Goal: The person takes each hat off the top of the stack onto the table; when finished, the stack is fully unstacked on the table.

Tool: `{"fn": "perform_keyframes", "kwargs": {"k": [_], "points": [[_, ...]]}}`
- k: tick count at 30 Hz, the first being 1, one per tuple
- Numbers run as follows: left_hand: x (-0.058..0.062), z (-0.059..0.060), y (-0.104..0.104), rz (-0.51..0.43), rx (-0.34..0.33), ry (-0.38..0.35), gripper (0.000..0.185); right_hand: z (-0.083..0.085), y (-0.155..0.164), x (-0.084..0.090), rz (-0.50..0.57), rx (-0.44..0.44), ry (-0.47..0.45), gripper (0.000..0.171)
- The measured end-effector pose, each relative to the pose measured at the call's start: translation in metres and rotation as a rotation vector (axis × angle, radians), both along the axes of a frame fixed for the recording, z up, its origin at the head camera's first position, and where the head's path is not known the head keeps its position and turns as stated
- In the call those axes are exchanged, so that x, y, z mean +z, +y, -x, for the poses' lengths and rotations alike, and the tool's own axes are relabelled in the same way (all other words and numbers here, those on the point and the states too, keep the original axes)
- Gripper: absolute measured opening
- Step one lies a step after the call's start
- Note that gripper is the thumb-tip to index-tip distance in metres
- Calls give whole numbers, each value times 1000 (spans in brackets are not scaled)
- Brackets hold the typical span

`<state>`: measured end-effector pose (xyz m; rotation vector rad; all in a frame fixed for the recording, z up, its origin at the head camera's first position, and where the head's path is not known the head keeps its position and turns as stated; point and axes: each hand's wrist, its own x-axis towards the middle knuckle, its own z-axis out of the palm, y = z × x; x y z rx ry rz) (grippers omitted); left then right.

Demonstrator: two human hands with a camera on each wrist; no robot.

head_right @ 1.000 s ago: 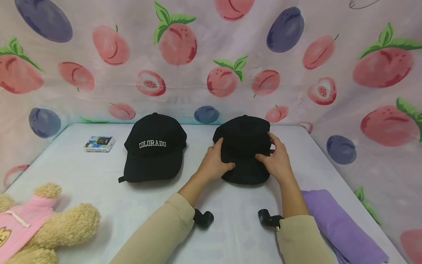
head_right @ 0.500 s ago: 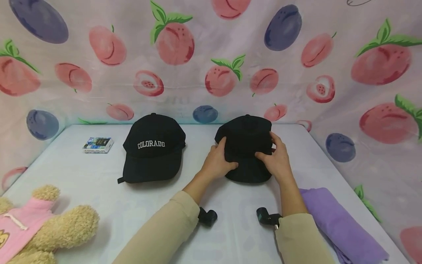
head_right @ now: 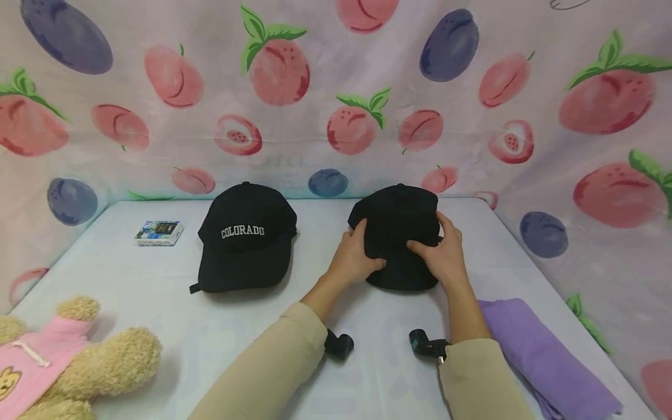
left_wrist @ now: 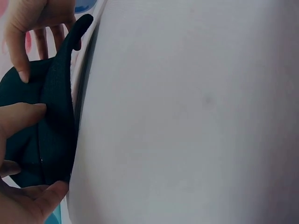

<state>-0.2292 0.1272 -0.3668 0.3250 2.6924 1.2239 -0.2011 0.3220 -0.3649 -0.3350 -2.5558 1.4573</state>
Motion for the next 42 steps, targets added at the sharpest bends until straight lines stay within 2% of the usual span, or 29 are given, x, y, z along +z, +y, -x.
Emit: {"fn": "perform_keyframes", "kwargs": {"k": [10,18,27,35,42], "points": [[-4,1,11,53,11,8,95,0,0,-4,-18,-23,-13,107],[-7,0,19,71,18,15,94,2,1,-8,-128,-17,37,116],[-4,-2,33,88,24,36,91,1,0,-4,-265,-84,49,131],[-5,-4,38,94,42,30,89,5,-8,-6,-306,-109,7,133],[-7,-4,36,71,22,43,85,9,-8,-9,-286,-133,34,130]]}}
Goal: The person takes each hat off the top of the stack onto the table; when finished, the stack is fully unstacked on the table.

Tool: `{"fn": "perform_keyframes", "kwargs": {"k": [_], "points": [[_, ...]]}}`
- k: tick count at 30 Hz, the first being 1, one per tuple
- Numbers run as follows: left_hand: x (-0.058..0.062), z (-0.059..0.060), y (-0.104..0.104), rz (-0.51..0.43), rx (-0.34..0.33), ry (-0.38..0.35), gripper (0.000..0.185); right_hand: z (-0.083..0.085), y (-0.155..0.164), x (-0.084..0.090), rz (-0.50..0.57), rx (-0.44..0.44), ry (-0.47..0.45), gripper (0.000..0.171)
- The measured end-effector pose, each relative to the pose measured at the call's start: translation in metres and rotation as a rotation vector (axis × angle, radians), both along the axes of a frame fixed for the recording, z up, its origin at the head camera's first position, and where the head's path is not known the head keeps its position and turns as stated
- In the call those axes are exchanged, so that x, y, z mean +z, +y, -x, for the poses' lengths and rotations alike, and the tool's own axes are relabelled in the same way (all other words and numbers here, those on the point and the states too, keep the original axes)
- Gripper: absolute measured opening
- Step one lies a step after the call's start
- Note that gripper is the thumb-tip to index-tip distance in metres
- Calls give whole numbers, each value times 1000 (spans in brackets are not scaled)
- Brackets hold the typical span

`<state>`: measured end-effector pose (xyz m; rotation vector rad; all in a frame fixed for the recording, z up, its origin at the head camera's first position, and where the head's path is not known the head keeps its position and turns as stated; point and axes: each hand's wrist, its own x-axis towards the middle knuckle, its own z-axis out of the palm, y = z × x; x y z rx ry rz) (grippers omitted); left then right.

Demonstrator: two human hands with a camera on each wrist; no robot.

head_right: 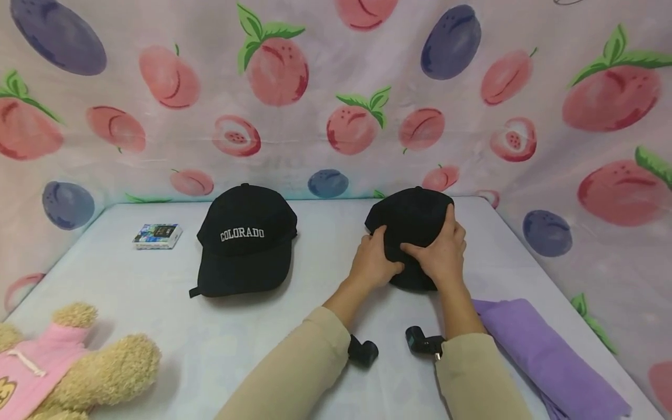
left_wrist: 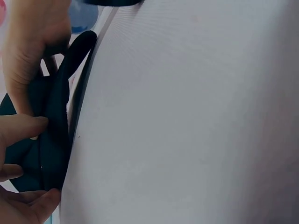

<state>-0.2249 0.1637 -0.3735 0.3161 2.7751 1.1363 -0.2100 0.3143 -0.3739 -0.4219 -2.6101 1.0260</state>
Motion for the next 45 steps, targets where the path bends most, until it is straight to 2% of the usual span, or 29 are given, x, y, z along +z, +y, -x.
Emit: {"fn": "perform_keyframes", "kwargs": {"k": [10,17,26,31,34,45], "points": [[4,-3,-15,43,-90,5,76,8,3,1,8,13,-13,126],[5,-5,-27,15,-135,-27,69,11,7,2,15,7,-40,125],[4,-5,-45,101,-290,1,58,12,14,2,6,3,-61,125],[6,-6,-55,182,-384,30,51,13,20,3,-11,8,-80,125],[9,-8,-61,191,-421,30,49,13,24,5,-7,-6,-89,124],[10,-6,-83,90,-403,-27,46,16,37,5,-12,-38,-106,119]]}}
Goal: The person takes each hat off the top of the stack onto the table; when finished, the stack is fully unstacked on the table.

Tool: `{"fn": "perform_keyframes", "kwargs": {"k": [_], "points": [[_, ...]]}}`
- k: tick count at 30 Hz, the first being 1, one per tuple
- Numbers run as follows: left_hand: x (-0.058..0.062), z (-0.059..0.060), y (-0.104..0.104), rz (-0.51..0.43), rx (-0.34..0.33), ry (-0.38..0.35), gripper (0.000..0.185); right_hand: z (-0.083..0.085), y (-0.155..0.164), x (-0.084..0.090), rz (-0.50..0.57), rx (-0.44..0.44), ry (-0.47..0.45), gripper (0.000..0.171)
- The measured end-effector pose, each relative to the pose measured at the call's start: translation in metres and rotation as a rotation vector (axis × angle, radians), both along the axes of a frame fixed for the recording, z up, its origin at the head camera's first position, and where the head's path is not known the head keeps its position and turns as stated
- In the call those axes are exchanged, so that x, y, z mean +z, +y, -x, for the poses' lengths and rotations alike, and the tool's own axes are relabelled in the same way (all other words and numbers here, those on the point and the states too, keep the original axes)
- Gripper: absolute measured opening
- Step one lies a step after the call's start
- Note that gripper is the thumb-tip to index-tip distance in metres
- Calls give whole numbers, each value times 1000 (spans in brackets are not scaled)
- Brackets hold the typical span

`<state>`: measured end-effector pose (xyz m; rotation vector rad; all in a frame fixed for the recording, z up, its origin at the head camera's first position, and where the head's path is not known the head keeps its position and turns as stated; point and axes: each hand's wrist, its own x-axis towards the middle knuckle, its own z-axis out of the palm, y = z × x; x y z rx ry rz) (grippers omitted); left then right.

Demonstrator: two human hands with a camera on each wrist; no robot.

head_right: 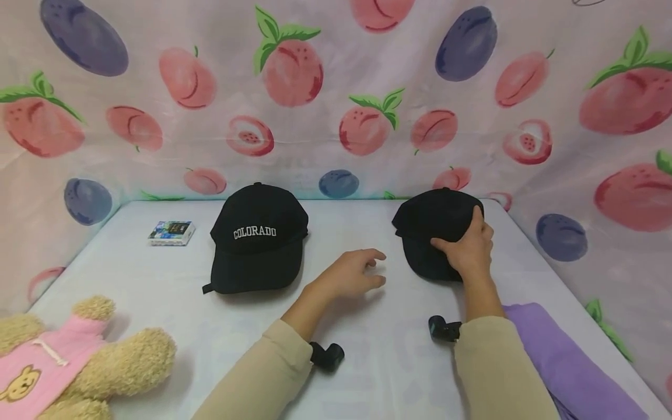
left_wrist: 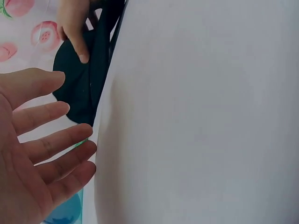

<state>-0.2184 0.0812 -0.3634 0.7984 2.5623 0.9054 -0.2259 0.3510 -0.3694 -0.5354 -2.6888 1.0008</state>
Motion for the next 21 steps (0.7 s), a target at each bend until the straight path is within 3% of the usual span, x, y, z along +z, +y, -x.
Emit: {"fn": "perform_keyframes", "kwargs": {"k": [7,13,21], "points": [[0,-4,-13,-40,22,-32,48,2,6,0,8,-31,-26,115],[-7,-11,-25,-183,87,-88,44,4,10,1,4,-39,-35,111],[-14,-14,-39,-353,101,-126,41,4,12,3,-6,-55,-80,107]]}}
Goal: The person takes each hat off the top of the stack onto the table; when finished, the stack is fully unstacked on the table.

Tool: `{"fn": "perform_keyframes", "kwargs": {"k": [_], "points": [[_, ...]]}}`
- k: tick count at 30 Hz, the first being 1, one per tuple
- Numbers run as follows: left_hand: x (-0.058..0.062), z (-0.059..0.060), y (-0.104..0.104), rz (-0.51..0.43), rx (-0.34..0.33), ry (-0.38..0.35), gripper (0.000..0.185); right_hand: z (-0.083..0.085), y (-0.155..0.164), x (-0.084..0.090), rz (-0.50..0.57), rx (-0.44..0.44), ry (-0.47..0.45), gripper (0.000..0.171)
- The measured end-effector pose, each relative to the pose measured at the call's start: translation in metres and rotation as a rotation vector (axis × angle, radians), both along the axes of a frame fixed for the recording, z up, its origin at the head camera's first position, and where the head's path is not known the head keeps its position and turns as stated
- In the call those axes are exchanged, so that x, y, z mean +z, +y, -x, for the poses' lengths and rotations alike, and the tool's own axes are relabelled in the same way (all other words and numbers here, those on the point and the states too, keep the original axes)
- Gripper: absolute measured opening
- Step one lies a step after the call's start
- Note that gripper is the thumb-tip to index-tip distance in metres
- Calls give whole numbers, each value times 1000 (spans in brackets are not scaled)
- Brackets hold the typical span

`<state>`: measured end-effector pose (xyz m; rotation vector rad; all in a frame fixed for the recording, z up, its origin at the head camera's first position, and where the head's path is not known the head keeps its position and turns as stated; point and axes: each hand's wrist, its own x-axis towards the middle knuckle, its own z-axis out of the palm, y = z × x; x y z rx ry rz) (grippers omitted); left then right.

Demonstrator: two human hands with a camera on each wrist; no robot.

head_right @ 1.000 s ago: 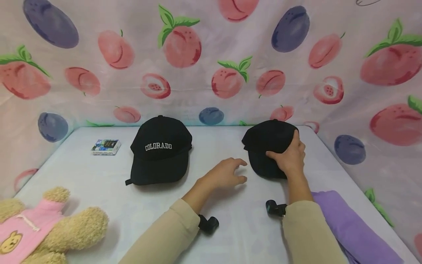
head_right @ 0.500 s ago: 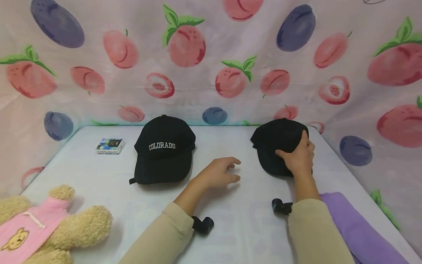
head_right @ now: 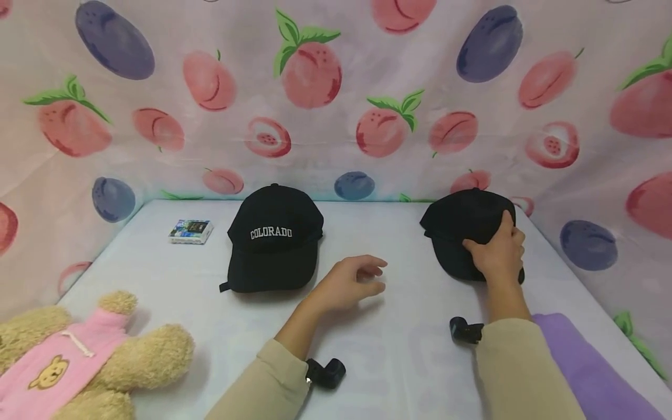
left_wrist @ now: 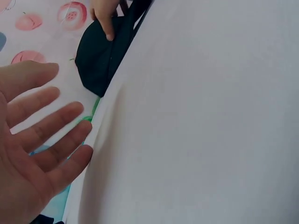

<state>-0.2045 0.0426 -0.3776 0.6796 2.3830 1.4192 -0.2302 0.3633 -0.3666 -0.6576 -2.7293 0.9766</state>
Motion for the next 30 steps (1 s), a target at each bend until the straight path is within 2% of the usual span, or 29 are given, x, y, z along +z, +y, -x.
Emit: {"fn": "perform_keyframes", "kwargs": {"k": [5,19,30], "points": [[2,-2,-8,-57,22,-33,39,0,3,1,4,-12,-18,106],[10,-8,-21,-93,19,-60,39,5,8,2,5,-92,-65,99],[22,-5,-40,-164,81,10,38,7,11,5,5,-107,-37,95]]}}
